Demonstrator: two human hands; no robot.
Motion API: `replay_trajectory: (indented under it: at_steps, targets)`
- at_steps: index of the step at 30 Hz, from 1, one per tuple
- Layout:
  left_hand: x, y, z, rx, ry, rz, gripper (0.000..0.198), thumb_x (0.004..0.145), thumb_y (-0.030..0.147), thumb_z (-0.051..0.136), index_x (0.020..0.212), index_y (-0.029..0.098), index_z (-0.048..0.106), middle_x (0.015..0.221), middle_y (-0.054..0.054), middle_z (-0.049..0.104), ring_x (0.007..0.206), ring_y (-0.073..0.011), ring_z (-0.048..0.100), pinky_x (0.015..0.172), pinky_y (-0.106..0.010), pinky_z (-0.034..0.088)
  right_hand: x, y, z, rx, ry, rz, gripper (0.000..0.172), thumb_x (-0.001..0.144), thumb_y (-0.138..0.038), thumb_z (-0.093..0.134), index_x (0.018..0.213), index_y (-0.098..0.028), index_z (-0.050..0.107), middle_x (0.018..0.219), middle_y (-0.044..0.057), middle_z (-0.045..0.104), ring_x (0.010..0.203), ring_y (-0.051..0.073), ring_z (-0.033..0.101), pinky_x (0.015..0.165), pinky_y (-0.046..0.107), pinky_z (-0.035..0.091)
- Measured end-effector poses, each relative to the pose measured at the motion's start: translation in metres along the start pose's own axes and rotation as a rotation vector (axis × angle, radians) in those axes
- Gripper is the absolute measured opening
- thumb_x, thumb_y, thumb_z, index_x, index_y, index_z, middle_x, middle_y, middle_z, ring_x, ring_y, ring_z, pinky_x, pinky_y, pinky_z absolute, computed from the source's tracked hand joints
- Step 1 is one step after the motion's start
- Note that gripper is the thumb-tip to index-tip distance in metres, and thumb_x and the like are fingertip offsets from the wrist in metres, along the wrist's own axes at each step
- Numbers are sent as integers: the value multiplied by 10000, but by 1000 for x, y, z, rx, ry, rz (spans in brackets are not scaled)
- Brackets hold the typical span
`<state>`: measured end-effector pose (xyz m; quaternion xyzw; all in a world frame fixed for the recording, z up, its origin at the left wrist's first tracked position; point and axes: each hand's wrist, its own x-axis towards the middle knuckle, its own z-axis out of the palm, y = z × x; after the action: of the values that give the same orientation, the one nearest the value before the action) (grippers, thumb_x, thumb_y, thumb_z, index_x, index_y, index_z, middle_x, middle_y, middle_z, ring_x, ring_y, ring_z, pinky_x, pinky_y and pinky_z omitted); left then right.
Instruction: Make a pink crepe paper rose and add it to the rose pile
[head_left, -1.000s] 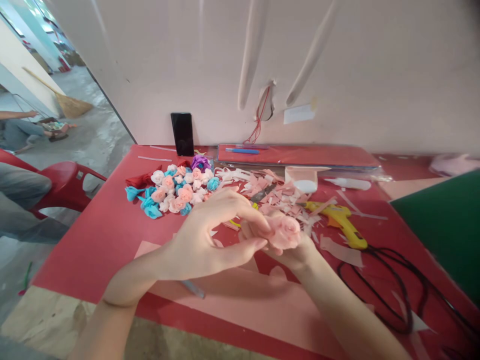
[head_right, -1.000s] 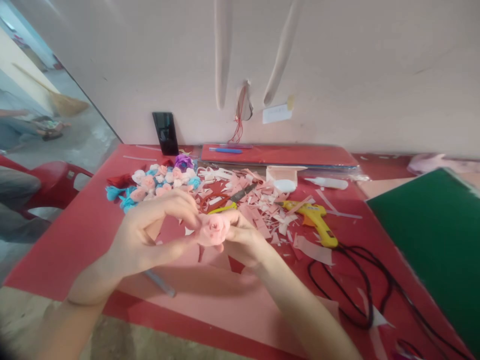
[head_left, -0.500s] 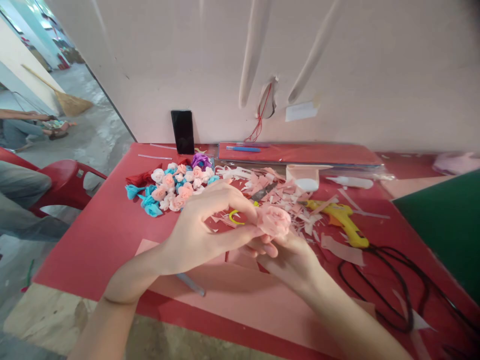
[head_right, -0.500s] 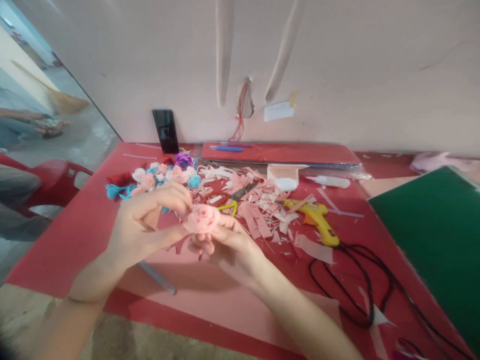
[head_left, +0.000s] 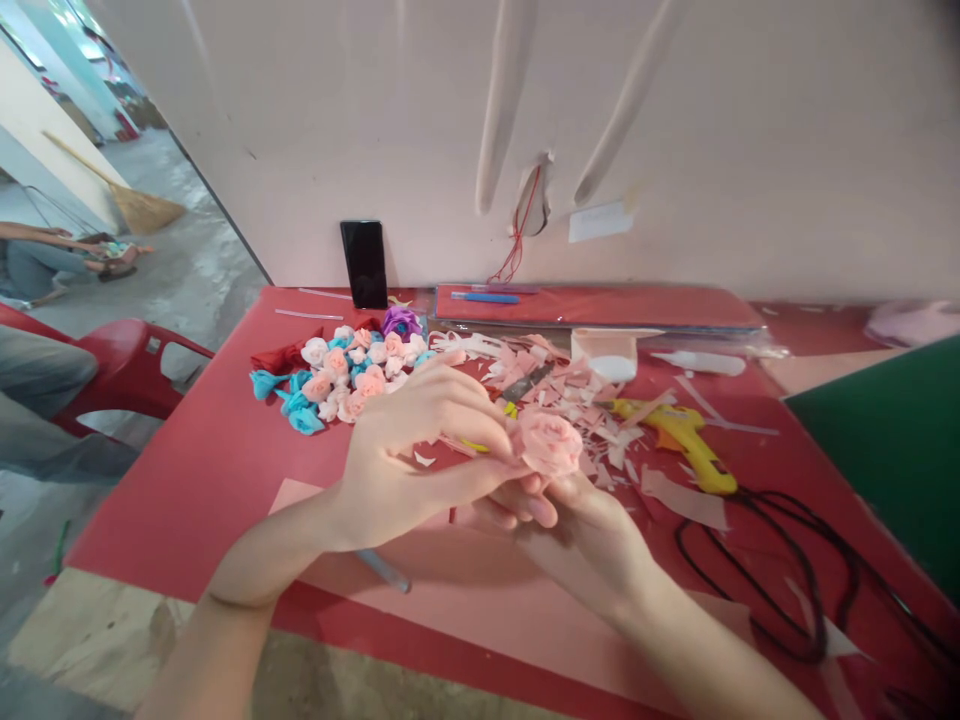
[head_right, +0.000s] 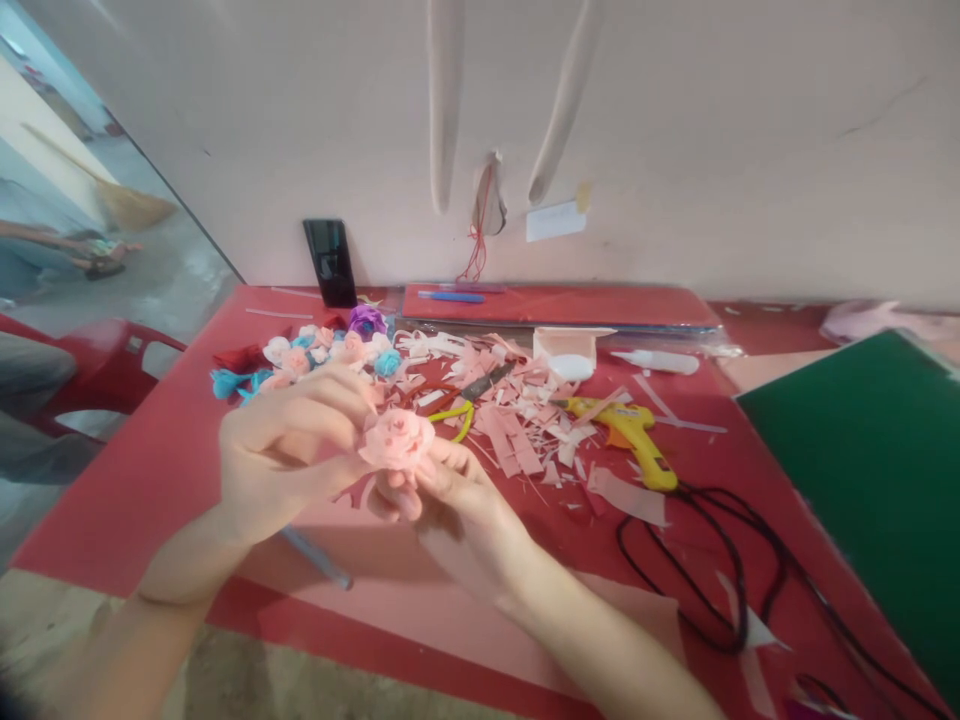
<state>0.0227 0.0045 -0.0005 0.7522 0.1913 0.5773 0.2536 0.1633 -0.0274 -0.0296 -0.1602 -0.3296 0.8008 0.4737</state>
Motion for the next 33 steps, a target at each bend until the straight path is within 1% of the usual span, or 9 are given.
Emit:
replay_trajectory:
  at_steps: [2, 5, 7, 10, 13, 18, 22, 27, 33]
  targets:
    - [2, 2, 0, -41, -34, 18, 168, 789, 217, 651, 656, 195, 553, 636, 11, 645, 624, -120, 589, 691, -325, 526, 1, -1, -7, -116, -51, -37, 272, 763, -418, 659, 609, -200, 605, 466, -65, 312, 459, 85, 270, 488, 225, 314]
    - [3, 7, -2, -189, -165, -17, 205, 817, 236, 607, 632, 193, 531, 655, -11, 635, 643, -123, 576, 669, -310, 521, 6, -6, -24, -226, -125, -82, 300, 724, -456, 682, 586, -199, 612, 473, -48, 417, 428, 80, 338, 427, 216, 285]
    - [2, 11, -4, -296, -244, -148, 196, 821, 152, 556, 634, 187, 510, 684, -22, 631, 677, -130, 585, 689, -310, 516, 10, -11, -35, -300, -181, -128, 254, 646, -421, 753, 575, -208, 636, 500, -34, 506, 434, 88, 397, 420, 222, 299]
    - [1, 16, -7, -366, -293, -443, 158, 796, 53, 506, 708, 182, 533, 762, -26, 636, 762, -131, 615, 729, -274, 518, 14, -21, -44, -402, -232, -191, 144, 690, -359, 735, 624, -236, 698, 537, -18, 563, 499, 109, 468, 497, 243, 373]
    - [1, 18, -9, -345, -328, -586, 87, 821, 125, 532, 815, 179, 600, 828, -29, 648, 802, -121, 621, 737, -230, 514, 15, -28, -47, -493, -278, -229, 62, 735, -323, 711, 717, -271, 740, 579, -12, 599, 535, 105, 483, 551, 246, 397]
    - [5, 20, -8, -317, -377, -650, 37, 793, 178, 611, 796, 172, 647, 795, -20, 672, 751, -112, 615, 712, -210, 494, 16, -33, -49, -609, -373, -256, 83, 767, -323, 684, 788, -277, 750, 623, 13, 649, 593, 129, 550, 609, 278, 441]
    - [5, 20, -9, -302, -412, -610, 39, 770, 155, 643, 737, 165, 661, 765, -14, 663, 731, -101, 603, 719, -205, 483, 17, -35, -51, -678, -426, -275, 84, 762, -286, 694, 819, -258, 749, 638, 23, 664, 614, 134, 569, 618, 282, 454]
    - [3, 16, -10, -260, -444, -615, 66, 787, 148, 623, 735, 156, 661, 742, -8, 651, 703, -95, 594, 699, -207, 471, 16, -38, -50, -725, -455, -297, 93, 779, -262, 678, 844, -250, 745, 648, 27, 663, 630, 135, 575, 639, 293, 463]
    - [2, 16, -10, -311, -494, -712, 118, 851, 205, 545, 759, 168, 609, 750, -1, 663, 714, -96, 604, 714, -220, 465, 16, -39, -50, -782, -464, -316, 71, 771, -275, 688, 794, -231, 739, 645, 19, 655, 612, 122, 556, 632, 285, 453]
